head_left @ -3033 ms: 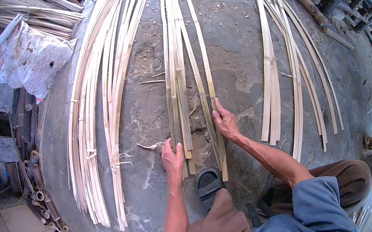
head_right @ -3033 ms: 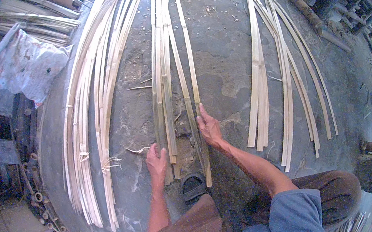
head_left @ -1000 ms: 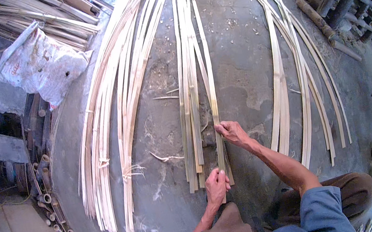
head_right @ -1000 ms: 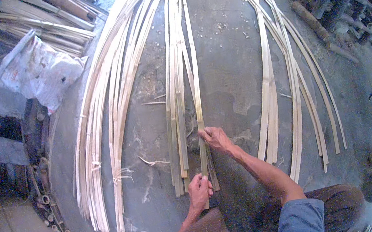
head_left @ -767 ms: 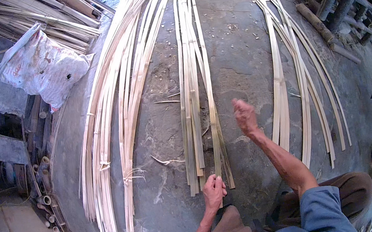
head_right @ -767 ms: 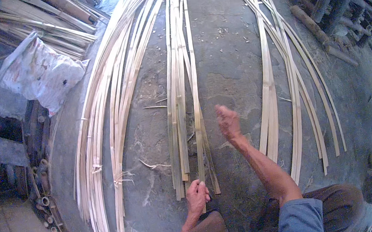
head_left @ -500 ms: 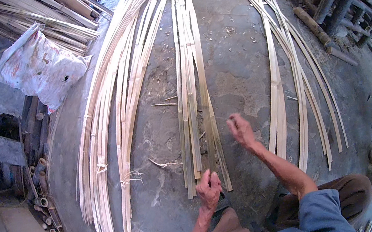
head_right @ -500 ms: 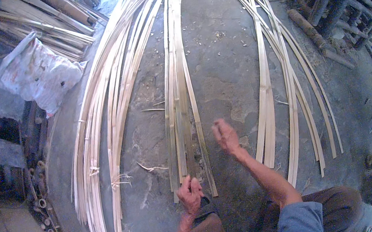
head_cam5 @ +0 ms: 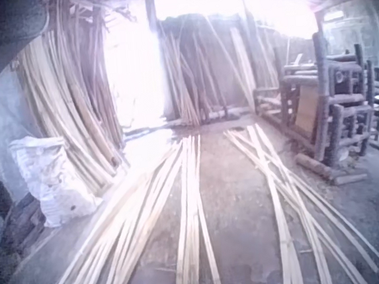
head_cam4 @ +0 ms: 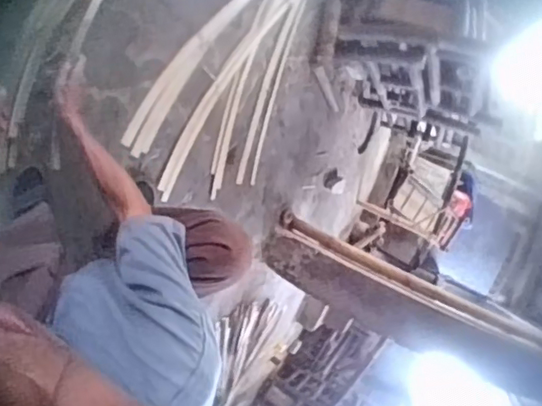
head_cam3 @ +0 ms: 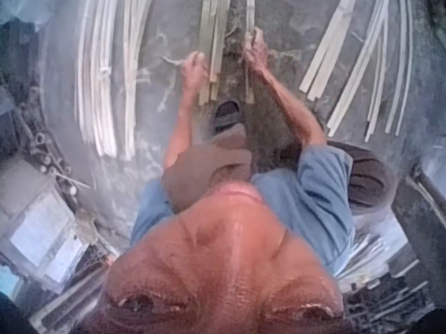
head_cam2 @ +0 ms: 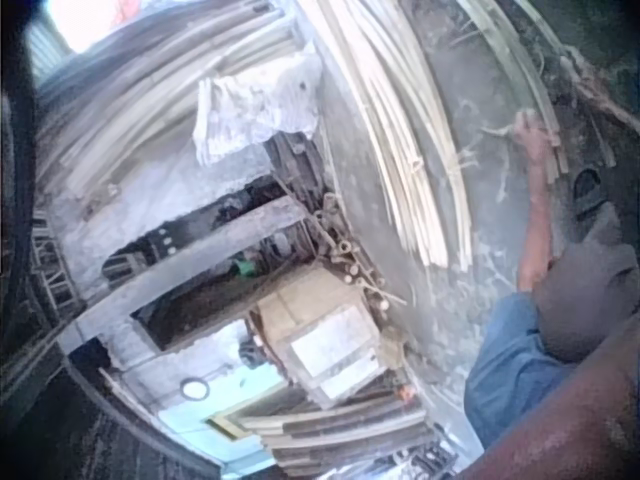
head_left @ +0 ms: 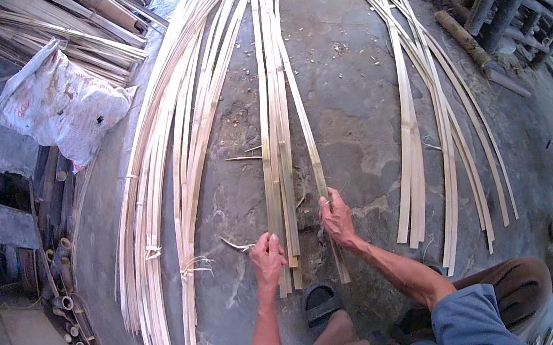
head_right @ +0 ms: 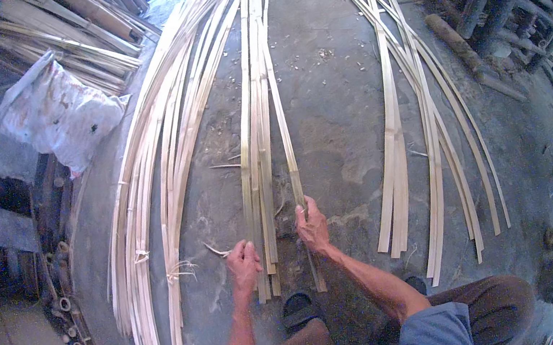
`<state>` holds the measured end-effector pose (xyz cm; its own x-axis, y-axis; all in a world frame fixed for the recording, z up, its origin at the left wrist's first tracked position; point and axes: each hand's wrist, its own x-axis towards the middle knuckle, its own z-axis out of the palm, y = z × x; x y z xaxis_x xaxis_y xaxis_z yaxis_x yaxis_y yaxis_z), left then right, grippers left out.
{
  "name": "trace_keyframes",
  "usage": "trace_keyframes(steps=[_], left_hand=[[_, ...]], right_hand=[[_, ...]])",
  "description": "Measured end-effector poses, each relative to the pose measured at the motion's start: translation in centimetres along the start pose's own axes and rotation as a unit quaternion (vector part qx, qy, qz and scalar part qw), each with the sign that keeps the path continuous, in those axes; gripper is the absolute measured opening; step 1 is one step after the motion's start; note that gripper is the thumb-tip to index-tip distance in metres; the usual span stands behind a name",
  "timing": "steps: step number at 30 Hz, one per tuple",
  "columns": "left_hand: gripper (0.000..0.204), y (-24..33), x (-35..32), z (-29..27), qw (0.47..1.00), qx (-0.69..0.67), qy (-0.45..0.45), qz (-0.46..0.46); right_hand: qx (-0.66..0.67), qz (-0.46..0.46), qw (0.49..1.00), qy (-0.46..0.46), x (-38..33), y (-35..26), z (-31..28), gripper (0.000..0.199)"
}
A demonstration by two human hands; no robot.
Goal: The person gathers thin bamboo strips from the floor, aligns them into neat stacks, and ties them into bundles using thin twine. The person repeatedly picks up strips, arranges them, and secures each bundle before moving to the next.
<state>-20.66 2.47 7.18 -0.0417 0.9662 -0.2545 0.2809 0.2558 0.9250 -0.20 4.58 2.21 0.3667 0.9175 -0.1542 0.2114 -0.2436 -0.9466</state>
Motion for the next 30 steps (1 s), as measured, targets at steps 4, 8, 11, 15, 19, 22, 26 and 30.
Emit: trace_keyframes(steps=[4,8,11,15,19,22,26,30], left_hand=[[0.023,-0.4,1.1,-1.8,1.0,0.014,0.011,-0.01],[0.022,-1.4,3.3,-3.7,0.997,0.07,0.031,0.005],[0.028,-1.8,3.6,-4.4,0.958,0.258,0.076,0.101],[0.044,-2.4,2.6,-2.0,0.936,0.305,0.096,0.148],[0.053,-1.9,1.3,1.8,0.94,0.294,0.05,0.167],[0.058,-2.5,1.4,2.9,0.919,0.342,0.059,0.188],[0.055,-2.5,2.2,2.3,0.968,0.229,0.02,0.102],[0.051,0.2,2.3,1.1,0.992,0.094,-0.08,-0.033]], right_hand=[[0.059,0.003,0.998,-0.011,-1.3,-5.0,0.4,0.048],[0.089,0.036,0.995,-0.018,-1.2,-5.9,1.3,0.053],[0.08,0.077,0.993,-0.034,-0.5,-3.5,1.9,0.055],[0.096,0.1,0.989,-0.049,-0.7,-1.5,2.3,0.054],[0.105,0.067,0.989,-0.079,-0.7,-0.6,2.6,0.05],[0.1,0.068,0.988,-0.099,-0.8,-0.8,2.7,0.049],[0.053,0.061,0.989,-0.124,-0.8,-0.6,3.1,0.048],[0.018,0.055,0.993,-0.098,-1.1,-0.7,4.3,0.051]])
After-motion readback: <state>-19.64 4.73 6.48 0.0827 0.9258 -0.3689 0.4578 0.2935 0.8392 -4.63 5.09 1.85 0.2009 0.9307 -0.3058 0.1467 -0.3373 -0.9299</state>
